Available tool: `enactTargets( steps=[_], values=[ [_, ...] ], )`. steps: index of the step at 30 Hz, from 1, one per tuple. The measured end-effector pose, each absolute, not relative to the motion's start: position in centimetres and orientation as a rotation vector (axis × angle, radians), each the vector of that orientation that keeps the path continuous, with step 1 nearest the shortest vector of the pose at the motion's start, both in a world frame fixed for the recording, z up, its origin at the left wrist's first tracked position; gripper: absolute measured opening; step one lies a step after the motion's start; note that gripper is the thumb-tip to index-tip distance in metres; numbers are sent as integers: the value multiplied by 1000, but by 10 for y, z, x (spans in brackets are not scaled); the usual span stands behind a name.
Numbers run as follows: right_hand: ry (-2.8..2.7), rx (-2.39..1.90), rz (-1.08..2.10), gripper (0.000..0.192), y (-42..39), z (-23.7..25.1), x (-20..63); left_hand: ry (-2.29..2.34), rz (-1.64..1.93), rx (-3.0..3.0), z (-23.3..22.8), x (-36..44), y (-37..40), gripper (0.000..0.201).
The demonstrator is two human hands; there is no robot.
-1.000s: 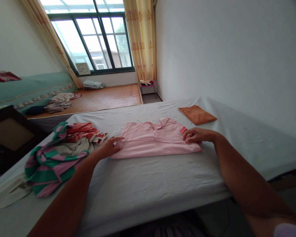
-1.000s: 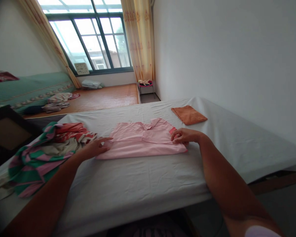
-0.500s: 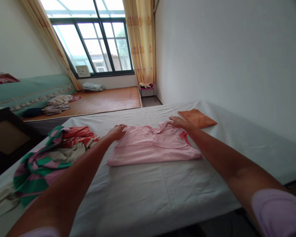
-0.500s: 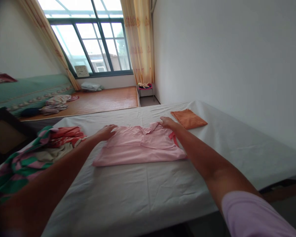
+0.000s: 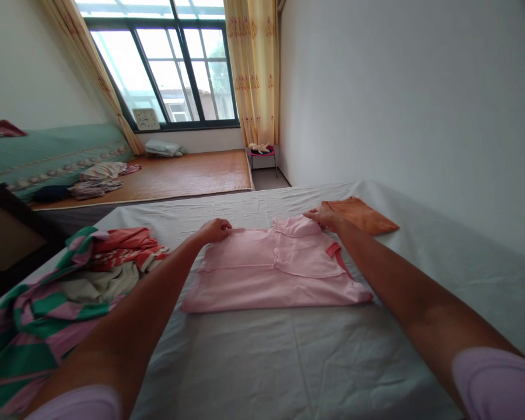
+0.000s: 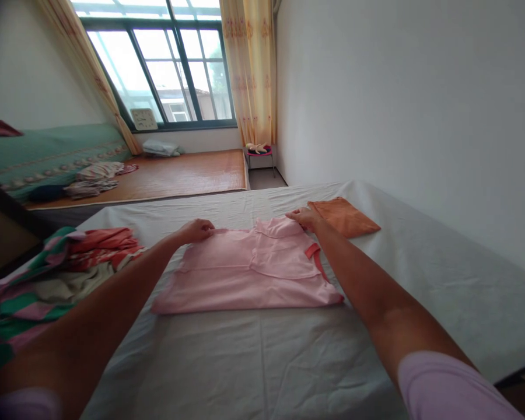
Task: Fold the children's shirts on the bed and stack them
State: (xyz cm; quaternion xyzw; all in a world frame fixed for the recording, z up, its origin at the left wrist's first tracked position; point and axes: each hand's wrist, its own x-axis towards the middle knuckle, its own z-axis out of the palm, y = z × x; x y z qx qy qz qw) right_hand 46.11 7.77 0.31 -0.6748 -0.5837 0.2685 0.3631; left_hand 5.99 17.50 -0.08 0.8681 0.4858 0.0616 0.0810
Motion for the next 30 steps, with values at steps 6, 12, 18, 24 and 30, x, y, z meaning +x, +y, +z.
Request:
enactTargets(
  steps=[6,12,18,24,30],
  values=[
    [-1464,-1363,925,53,51,34,450,1420,393,2505,32,59,151,33],
    [-1752,-1186,1036,48,-34,55,461,1000,536,2577,53,23,77,32],
    [-2011,-1256,993,27,-86,43,463,912,346,2629,35,-3,30,38],
    [-2118,-1321,711,31,-73,54,424,1123,442,2645,33,17,27,55],
    [-2484,-1236,519,51,-82,10,358,1208,157,2699,-10,27,37,58]
  ],
)
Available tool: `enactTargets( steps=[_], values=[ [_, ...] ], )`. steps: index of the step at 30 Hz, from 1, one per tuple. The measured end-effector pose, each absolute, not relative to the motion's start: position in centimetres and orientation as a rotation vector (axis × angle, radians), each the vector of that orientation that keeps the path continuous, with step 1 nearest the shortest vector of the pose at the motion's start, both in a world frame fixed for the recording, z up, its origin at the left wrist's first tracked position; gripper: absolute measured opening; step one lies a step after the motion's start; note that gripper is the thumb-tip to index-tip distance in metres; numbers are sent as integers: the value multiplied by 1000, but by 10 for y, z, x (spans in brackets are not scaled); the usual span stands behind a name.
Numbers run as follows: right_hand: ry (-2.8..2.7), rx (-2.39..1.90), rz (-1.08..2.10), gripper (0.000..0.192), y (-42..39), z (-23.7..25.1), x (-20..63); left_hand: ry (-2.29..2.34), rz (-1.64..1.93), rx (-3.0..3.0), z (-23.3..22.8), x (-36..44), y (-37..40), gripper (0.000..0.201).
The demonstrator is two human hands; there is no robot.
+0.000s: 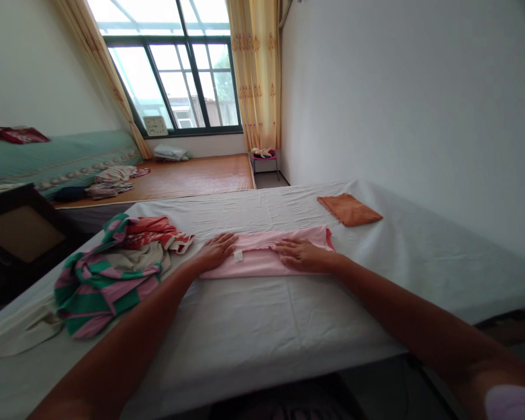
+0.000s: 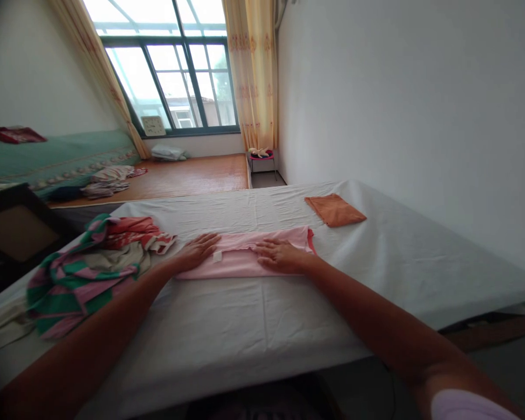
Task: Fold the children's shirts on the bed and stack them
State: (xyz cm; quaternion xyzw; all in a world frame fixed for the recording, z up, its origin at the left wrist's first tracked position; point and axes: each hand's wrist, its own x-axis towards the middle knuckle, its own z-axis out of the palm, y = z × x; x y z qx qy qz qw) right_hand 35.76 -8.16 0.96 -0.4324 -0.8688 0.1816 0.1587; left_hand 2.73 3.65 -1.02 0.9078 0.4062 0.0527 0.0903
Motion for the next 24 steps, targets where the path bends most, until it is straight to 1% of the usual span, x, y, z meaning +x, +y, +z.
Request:
enactTargets(
  steps=[2,4,7,10,13,16,20,22,24],
  values=[
    [-2516,-1216,561,57,-87,-1,351,1420,199,2663,-17,19,43,57],
    [-2469,-1151,659,54,-89,-3,354,1651,277,2597,-18,9,47,56],
    [-2135,-1163,833,53,-82,2,374,1842,311,2534,-13,-3,45,52],
    [-1680,-1305,835,55,-69,3,402,1779,275,2547,-9,-4,34,49],
    [-1438,-1334,818,52,-61,3,425,1659,282,2596,-4,3,22,44],
    [-1337,-1344,788,52,-62,7,437,1625,251,2612,2,12,11,42],
    [-1322,-1364,717,53,-66,12,438,1791,132,2494,7,22,2,54],
    [-1324,-1360,708,52,-67,13,437,1796,160,2484,7,24,3,58],
    [-1320,-1352,714,50,-67,13,436,1753,282,2499,9,21,8,57]
  ],
)
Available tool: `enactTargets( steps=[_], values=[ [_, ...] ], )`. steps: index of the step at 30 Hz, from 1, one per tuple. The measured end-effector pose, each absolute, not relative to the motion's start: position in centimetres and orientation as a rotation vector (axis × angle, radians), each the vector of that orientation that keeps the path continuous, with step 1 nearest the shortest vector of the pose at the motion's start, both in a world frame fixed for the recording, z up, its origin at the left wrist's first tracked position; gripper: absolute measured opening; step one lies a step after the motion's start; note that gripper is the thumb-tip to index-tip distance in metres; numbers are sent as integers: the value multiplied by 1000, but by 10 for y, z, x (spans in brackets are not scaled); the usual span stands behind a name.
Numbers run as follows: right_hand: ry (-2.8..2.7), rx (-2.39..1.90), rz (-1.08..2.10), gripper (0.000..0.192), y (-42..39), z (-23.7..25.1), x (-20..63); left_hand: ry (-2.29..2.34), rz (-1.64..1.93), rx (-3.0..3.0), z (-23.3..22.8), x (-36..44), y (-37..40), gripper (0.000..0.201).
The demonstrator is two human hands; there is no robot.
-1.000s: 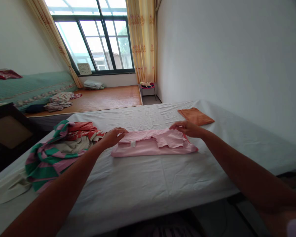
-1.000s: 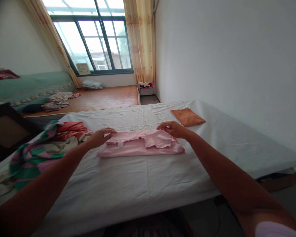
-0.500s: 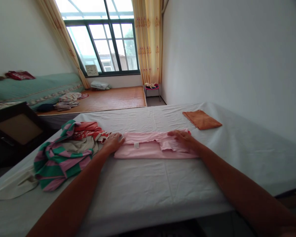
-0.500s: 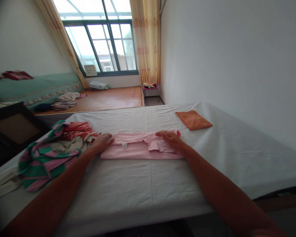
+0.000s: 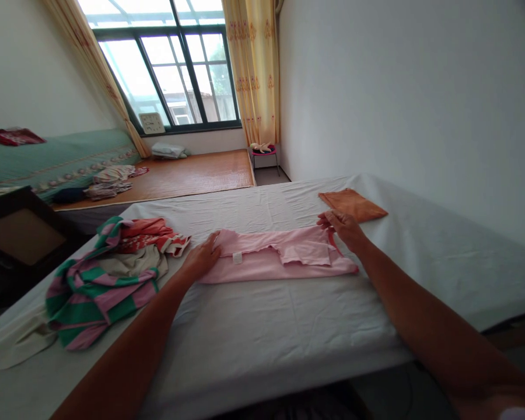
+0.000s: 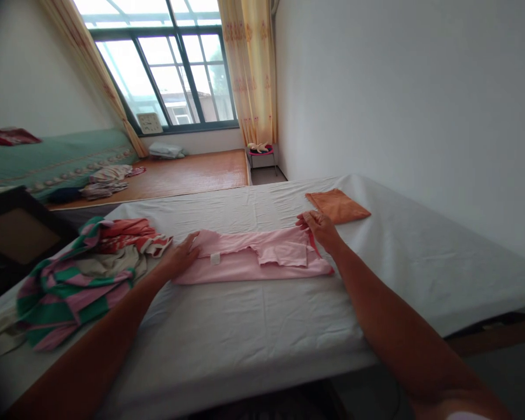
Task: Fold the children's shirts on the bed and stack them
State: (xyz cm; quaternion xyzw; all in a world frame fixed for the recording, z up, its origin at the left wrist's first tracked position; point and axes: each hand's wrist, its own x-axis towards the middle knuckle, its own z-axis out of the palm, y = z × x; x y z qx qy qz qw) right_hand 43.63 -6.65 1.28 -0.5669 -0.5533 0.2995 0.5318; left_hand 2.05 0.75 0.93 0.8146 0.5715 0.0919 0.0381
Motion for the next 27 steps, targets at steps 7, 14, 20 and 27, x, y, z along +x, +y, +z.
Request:
enactTargets(
  steps=[7,14,20,27],
  values=[
    [-1296,-1327,730,45,-66,14,438,1926,758,2334,42,-43,27,59],
    [-1345,-1312,763,41,-65,15,432,1549,717,2285,74,3,16,65],
    [-1352,-1301,736,36,-65,12,434,1094,638,2154,85,132,0,53],
    [-1392,-1363,702,30,-62,5,440,897,476,1885,52,206,-9,58]
  ],
)
